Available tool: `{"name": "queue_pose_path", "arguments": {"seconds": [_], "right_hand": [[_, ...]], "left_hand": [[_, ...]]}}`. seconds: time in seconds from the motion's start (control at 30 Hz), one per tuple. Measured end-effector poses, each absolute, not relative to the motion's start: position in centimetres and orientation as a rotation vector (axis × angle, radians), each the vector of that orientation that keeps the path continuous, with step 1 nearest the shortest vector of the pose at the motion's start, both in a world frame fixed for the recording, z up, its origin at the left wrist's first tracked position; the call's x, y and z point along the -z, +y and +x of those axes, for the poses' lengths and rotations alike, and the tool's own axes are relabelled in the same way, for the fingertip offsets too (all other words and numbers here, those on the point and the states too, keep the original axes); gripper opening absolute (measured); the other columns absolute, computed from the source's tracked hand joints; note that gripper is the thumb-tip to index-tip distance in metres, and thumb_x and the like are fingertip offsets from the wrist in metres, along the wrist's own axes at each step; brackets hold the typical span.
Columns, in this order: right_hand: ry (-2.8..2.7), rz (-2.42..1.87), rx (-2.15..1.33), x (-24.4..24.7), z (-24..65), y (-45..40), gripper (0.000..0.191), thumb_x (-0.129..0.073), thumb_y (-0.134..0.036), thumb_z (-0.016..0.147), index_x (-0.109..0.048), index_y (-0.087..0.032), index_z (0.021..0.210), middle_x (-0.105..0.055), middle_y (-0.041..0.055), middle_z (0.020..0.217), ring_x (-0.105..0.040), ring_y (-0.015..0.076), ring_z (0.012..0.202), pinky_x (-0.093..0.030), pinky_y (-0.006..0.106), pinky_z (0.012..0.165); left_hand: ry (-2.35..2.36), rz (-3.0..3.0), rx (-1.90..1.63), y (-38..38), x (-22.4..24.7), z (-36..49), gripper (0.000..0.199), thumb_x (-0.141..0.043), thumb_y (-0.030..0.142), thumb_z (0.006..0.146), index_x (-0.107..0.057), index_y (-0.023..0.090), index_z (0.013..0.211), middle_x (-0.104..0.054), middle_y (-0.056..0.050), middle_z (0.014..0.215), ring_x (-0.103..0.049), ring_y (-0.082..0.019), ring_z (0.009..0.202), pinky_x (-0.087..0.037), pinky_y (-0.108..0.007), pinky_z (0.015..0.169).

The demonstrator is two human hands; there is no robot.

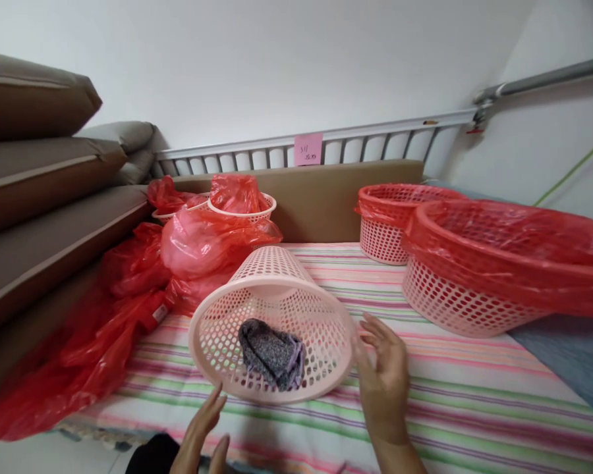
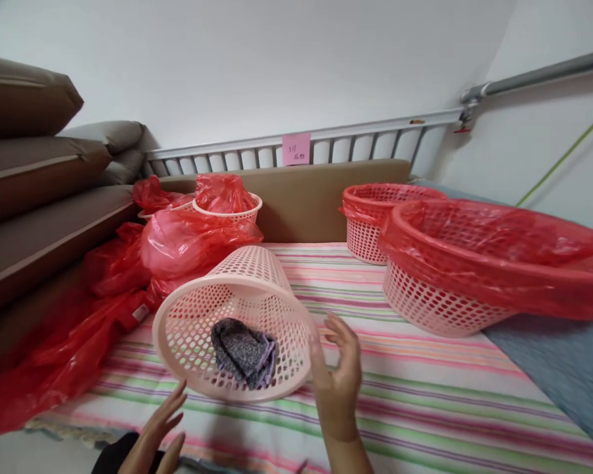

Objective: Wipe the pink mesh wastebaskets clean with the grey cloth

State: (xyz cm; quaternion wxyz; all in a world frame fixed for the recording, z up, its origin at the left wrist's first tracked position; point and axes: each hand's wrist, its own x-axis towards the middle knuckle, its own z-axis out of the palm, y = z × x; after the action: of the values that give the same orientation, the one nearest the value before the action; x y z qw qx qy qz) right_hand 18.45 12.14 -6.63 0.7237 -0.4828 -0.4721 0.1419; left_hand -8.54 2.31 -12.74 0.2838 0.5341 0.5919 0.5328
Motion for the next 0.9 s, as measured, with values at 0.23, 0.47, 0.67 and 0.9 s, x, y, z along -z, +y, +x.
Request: {"name": "queue_pose_path", "arguments": {"seconds": [0.23,0.47,0.67,0.9], "right_hand": [[-1.023,-1.324,-1.074,12.3,16.0,14.6,0.042,-0.061,-0.041,0.064,-0.063,-0.014,0.097,-0.069,0.0078,0.085,-0.063,0.0269,0.085,-0.049,0.034,0.076],[-0.925,-1.304,-1.175,15.2,16.1,14.6,0.042,-0.056,-0.040,0.063,-0.063,-0.012,0.094,-0.070,0.0083,0.082,-0.065,0.0261,0.079,-0.051,0.032,0.068],[-0.989,-1.309,-1.107,14.1,15.1,14.3,0.039,-0.053,-0.034,0.063,-0.063,-0.014,0.095,-0.069,0.0077,0.082,-0.063,0.0239,0.079,-0.049,0.032,0.074],[-1.058,-1.313,-1.013,13.3,14.5,13.3,0.050,-0.050,-0.030,0.063,-0.059,-0.011,0.108,-0.069,0.0089,0.088,-0.064,0.0228,0.080,-0.051,0.030,0.071]], "left_hand": [[1.922,1.691,-1.072,15.2,10.7,-1.9,0.075,-0.058,0.040,0.078,-0.027,0.009,0.138,-0.028,-0.018,0.145,-0.022,-0.030,0.136,-0.019,-0.043,0.112],[1.873,1.914,-0.955,20.5,11.2,3.7,0.059,-0.057,0.007,0.067,-0.051,0.014,0.125,-0.040,-0.015,0.138,-0.034,-0.031,0.128,-0.025,-0.044,0.108],[1.670,2.070,-0.954,19.4,8.9,3.9,0.053,-0.049,-0.003,0.062,-0.062,0.014,0.111,-0.060,-0.011,0.115,-0.052,-0.023,0.111,-0.037,-0.037,0.101],[1.585,2.172,-0.828,15.8,9.1,3.5,0.052,-0.052,0.008,0.070,-0.055,0.014,0.121,-0.049,-0.012,0.127,-0.047,-0.022,0.119,-0.036,-0.034,0.104]]}}
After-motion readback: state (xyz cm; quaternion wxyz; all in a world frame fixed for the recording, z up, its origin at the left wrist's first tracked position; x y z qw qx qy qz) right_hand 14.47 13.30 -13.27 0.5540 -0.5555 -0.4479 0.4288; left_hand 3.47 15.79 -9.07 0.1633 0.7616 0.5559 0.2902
